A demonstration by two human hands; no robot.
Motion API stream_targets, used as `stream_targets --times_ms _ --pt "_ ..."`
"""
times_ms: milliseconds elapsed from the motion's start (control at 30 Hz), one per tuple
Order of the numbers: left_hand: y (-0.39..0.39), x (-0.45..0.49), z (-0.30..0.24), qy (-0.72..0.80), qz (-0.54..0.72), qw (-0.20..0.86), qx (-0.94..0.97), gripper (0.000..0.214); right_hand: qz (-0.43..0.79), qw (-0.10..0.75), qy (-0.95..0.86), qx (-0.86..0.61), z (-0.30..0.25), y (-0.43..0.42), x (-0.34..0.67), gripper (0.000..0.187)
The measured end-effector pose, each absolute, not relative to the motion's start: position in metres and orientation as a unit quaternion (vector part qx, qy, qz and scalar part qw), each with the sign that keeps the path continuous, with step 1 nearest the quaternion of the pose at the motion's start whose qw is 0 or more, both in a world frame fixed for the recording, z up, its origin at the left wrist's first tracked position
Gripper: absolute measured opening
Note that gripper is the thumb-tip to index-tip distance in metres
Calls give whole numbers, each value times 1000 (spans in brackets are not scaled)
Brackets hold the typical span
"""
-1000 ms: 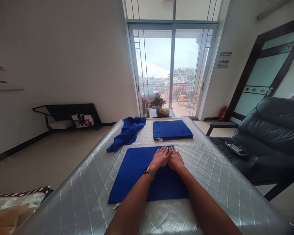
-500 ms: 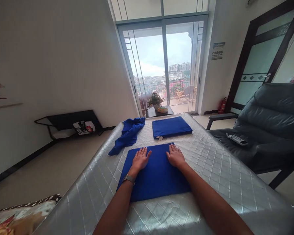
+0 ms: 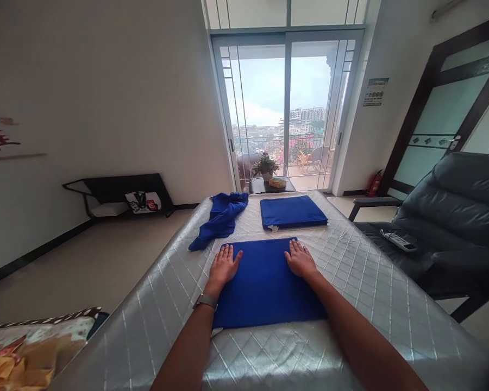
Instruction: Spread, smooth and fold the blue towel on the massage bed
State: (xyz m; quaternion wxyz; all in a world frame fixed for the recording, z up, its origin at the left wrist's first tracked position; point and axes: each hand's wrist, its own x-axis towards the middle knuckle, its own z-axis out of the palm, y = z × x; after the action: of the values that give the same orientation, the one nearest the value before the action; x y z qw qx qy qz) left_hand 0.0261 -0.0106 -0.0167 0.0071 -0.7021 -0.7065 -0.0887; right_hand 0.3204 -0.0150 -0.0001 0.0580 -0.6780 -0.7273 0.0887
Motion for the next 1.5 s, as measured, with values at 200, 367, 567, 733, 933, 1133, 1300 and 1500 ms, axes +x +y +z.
stream_targets --times_ms 200,367,567,733,933,1133,1300,1500 --pt "-20 18 -14 -697 -89 -4 -712 81 88 34 -722 -685 2 -13 321 70" --pt "-21 18 -13 -692 -93 -6 -716 80 75 34 -722 -687 8 -8 319 70" --pt "-20 17 -17 -686 -95 3 -721 80 72 51 -724 -684 5 -1 319 70" --pt "-23 17 -13 -687 -90 13 -721 76 76 57 -722 -685 1 0 320 71" --pt "-30 28 -2 -664 -123 63 -735 70 82 81 -715 -689 2 -3 317 71" --pt "-29 99 -1 -533 -127 31 -836 62 101 109 -713 -686 3 -6 316 70" --pt "-11 177 -1 -479 -120 3 -870 62 82 105 -729 -672 0 -8 319 66" --pt "6 197 -6 -539 -122 -36 -833 69 83 103 -727 -673 -2 -7 320 64"
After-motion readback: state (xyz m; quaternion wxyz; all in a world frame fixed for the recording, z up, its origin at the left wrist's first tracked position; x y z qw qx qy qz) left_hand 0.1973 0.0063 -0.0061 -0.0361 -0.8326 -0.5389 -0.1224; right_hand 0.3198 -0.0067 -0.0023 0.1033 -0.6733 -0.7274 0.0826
